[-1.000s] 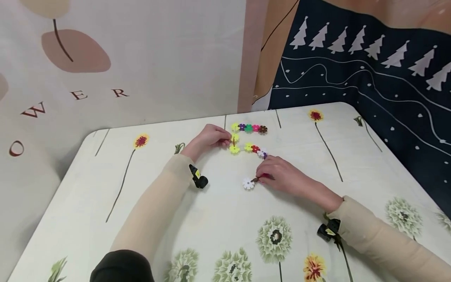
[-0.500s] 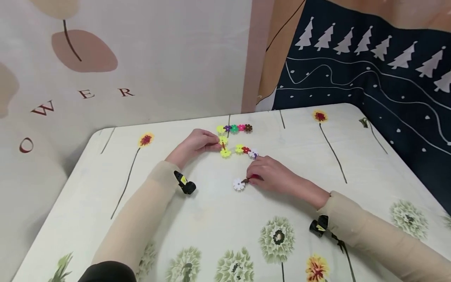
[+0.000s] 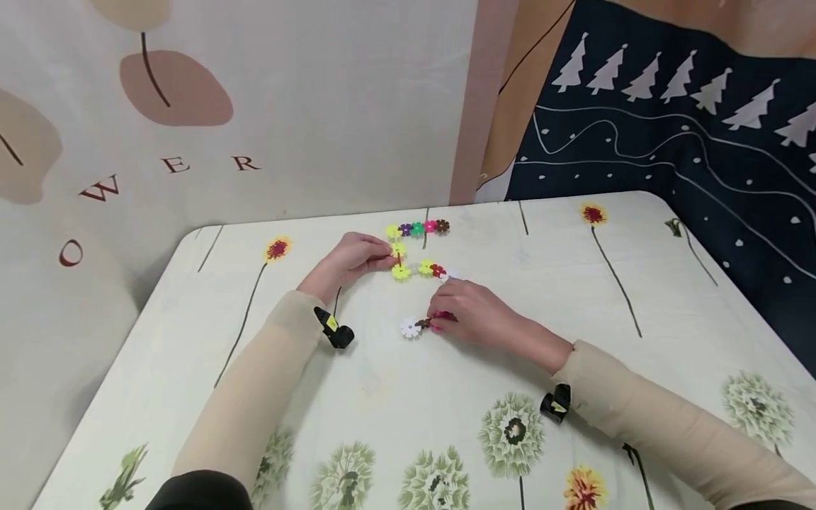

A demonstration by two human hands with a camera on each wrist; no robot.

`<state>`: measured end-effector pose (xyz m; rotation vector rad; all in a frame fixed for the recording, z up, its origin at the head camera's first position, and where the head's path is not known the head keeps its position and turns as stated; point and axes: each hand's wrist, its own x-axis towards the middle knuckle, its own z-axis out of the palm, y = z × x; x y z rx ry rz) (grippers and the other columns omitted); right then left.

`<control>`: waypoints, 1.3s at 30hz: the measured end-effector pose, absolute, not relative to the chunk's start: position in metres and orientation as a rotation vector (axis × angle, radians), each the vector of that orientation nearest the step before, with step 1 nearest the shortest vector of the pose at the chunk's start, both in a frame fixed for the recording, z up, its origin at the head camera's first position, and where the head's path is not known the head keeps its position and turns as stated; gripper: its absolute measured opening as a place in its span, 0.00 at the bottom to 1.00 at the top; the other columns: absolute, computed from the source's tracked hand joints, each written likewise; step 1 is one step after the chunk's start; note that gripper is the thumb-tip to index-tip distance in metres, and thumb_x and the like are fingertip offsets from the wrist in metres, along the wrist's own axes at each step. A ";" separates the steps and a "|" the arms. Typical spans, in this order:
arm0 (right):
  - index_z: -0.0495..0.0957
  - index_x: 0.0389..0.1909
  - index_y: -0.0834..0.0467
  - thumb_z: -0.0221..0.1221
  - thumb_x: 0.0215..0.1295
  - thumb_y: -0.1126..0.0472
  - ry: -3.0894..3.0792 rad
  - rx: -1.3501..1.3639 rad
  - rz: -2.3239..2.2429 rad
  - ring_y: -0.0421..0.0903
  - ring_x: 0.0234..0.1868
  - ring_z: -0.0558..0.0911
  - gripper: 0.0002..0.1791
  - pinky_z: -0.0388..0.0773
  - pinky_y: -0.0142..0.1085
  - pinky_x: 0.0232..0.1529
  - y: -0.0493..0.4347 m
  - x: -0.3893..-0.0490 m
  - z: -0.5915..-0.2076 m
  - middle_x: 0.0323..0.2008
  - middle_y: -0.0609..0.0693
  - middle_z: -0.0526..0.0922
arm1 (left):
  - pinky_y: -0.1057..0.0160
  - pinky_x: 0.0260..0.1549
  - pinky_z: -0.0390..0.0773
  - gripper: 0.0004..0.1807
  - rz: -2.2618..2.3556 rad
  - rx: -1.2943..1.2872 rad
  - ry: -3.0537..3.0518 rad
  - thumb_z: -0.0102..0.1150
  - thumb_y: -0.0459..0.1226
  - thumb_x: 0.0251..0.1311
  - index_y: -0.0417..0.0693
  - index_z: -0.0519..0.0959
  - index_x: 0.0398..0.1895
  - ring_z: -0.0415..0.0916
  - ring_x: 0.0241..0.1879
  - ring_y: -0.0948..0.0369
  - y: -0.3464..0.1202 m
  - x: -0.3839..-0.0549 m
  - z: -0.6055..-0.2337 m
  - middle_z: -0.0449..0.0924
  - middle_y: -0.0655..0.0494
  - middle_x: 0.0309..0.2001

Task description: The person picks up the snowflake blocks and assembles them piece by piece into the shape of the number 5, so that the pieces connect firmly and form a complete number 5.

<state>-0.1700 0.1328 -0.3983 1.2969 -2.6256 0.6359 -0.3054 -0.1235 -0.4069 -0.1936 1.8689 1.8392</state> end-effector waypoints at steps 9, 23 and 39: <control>0.86 0.45 0.59 0.75 0.58 0.64 -2.684 1.194 0.815 0.50 0.51 0.81 0.15 0.80 0.45 0.54 0.158 -0.171 -0.392 0.46 0.50 0.85 | 0.69 0.32 0.82 0.24 1.784 -0.152 2.126 0.62 0.37 0.71 0.32 0.72 0.65 0.80 0.30 0.62 -0.119 -0.316 -0.401 0.80 0.46 0.45; 0.87 0.40 0.55 0.74 0.60 0.60 -2.707 1.300 0.580 0.47 0.45 0.81 0.09 0.81 0.40 0.48 0.136 -0.180 -0.401 0.41 0.48 0.83 | 0.69 0.27 0.80 0.23 1.779 -0.139 2.142 0.65 0.36 0.69 0.35 0.74 0.63 0.77 0.25 0.63 -0.112 -0.329 -0.405 0.82 0.47 0.38; 0.87 0.40 0.55 0.74 0.60 0.61 -2.717 1.286 0.575 0.48 0.46 0.81 0.09 0.81 0.41 0.49 0.139 -0.179 -0.402 0.42 0.49 0.83 | 0.69 0.28 0.79 0.22 1.787 -0.126 2.143 0.64 0.35 0.70 0.34 0.74 0.63 0.76 0.28 0.61 -0.110 -0.330 -0.404 0.80 0.45 0.42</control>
